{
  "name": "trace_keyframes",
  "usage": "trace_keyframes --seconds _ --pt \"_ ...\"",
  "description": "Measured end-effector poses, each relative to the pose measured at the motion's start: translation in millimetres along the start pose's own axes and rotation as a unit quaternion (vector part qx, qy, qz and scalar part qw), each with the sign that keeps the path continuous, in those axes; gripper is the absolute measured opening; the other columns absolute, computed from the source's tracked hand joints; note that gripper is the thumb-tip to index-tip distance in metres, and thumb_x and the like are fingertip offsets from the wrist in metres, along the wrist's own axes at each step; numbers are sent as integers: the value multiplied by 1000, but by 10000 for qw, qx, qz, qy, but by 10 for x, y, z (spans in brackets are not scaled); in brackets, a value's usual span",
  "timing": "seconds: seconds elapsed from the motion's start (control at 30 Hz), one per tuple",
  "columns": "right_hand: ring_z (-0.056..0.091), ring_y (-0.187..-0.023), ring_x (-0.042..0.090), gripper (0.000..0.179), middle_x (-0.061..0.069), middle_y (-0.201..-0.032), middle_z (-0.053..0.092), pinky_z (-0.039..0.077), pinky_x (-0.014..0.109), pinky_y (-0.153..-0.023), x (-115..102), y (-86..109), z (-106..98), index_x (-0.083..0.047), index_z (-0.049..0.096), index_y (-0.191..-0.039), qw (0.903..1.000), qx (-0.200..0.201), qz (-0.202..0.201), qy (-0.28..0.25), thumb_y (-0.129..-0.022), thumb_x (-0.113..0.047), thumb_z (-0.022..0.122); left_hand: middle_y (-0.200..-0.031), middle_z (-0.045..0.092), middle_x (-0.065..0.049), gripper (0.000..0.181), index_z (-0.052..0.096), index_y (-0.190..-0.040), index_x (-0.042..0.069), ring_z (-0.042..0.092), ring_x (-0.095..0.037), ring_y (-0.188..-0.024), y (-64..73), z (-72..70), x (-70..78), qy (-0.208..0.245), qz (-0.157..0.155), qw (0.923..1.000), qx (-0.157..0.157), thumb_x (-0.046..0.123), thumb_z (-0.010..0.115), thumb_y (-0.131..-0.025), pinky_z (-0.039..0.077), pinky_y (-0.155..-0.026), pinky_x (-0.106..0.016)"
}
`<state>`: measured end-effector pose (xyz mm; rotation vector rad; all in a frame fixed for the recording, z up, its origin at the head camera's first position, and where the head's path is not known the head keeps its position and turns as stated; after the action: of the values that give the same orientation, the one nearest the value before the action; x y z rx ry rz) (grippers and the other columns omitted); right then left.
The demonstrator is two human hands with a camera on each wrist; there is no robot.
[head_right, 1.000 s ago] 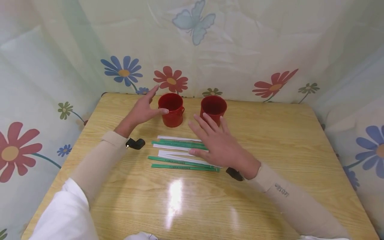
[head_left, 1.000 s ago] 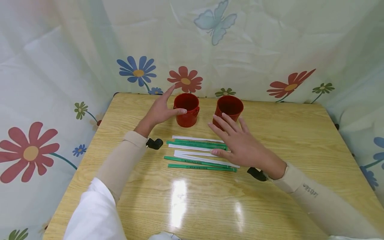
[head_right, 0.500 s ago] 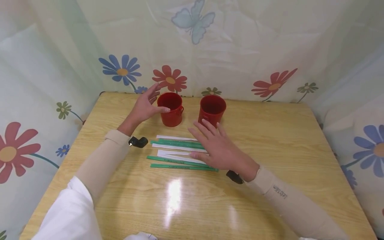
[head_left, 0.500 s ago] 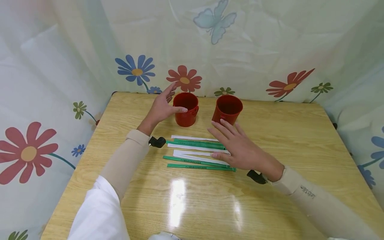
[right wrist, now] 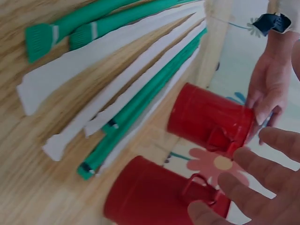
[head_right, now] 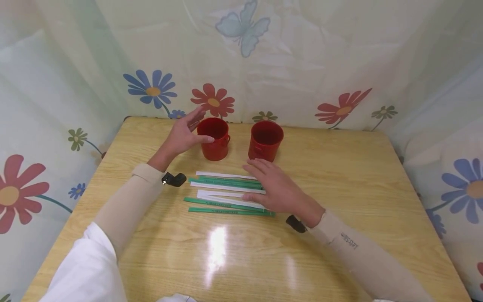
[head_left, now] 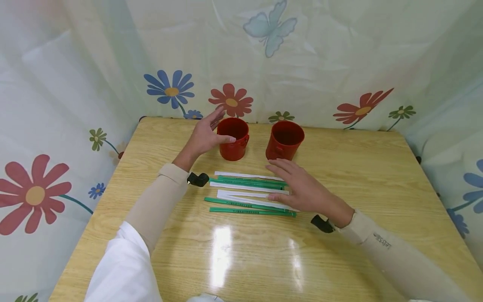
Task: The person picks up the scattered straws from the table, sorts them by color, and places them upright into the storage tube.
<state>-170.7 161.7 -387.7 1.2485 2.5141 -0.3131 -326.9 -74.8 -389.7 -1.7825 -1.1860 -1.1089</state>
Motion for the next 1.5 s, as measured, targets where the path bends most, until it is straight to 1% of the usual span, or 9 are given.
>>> trace_keyframes --seconds 0.2,0.37,0.5,0.67,0.83,1.0,1.13,1.3,1.5 --pt "40 -140 27 79 5 -153 42 44 53 -110 115 29 37 -17 44 -148 9992 40 285 -270 -84 -55 70 -159 37 5 93 30 -156 24 36 -19 -148 20 26 -11 -41 -142 9998 -135 26 83 -79 45 -112 -38" --pt "43 -139 29 79 6 -151 46 43 54 -110 159 50 40 -16 46 -146 9984 -18 426 -368 -84 -60 67 -159 38 6 92 30 -156 26 35 -17 -149 17 38 -33 18 -243 9996 -161 24 83 -80 45 -112 -39" --pt "43 -139 29 78 6 -150 47 42 54 -111 215 62 64 -14 46 -146 9972 -85 542 -499 -85 -57 68 -160 36 5 93 28 -156 24 35 -17 -149 19 48 -39 62 -329 9993 -172 20 82 -81 45 -112 -40" --pt "45 -138 29 75 5 -149 49 43 54 -110 265 57 110 -15 46 -146 9960 -191 633 -595 -86 -54 69 -160 36 2 91 28 -157 20 36 -19 -148 71 63 43 -77 -386 9990 -202 18 81 -82 44 -113 -39" --pt "48 -136 30 73 6 -146 52 44 54 -109 294 45 147 -14 49 -144 9958 -214 653 -603 -86 -54 69 -160 36 0 92 27 -157 20 37 -22 -148 102 65 104 -35 -374 9991 -192 17 80 -82 44 -113 -40" --pt "52 -133 31 70 7 -143 56 45 54 -108 331 16 152 -10 52 -141 9966 -154 621 -521 -86 -49 71 -160 37 2 95 27 -157 23 37 -21 -147 40 44 27 -10 -353 9993 -111 20 82 -80 45 -112 -41" --pt "54 -130 31 64 8 -140 59 46 53 -107 386 -4 124 -7 55 -138 9962 -3 661 -564 -86 -40 74 -159 39 2 96 28 -156 23 39 -21 -146 -13 48 7 21 -168 9998 -100 24 84 -78 46 -111 -42" --pt "61 -119 32 54 11 -134 64 52 52 -99 460 -4 121 -6 60 -133 9914 189 751 -1057 -87 -29 75 -156 43 2 96 29 -156 26 41 -21 -145 -2 57 -19 -15 -132 9999 -92 27 85 -78 46 -111 -40" --pt "66 -107 34 36 16 -121 70 57 50 -91 591 -36 139 -2 66 -122 9772 664 833 -1839 -88 -14 73 -155 44 -1 96 28 -156 26 41 -22 -145 3 43 -40 -86 -172 9998 -96 25 84 -79 46 -111 -41"
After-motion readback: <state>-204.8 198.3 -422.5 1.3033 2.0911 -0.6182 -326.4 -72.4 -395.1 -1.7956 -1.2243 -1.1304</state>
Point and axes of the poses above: each hand's wrist, its own y-axis away from the middle knuckle, its own z-axis out of the palm, x = y × z, the point moved 7 cm from there along -y, towards the middle knuckle
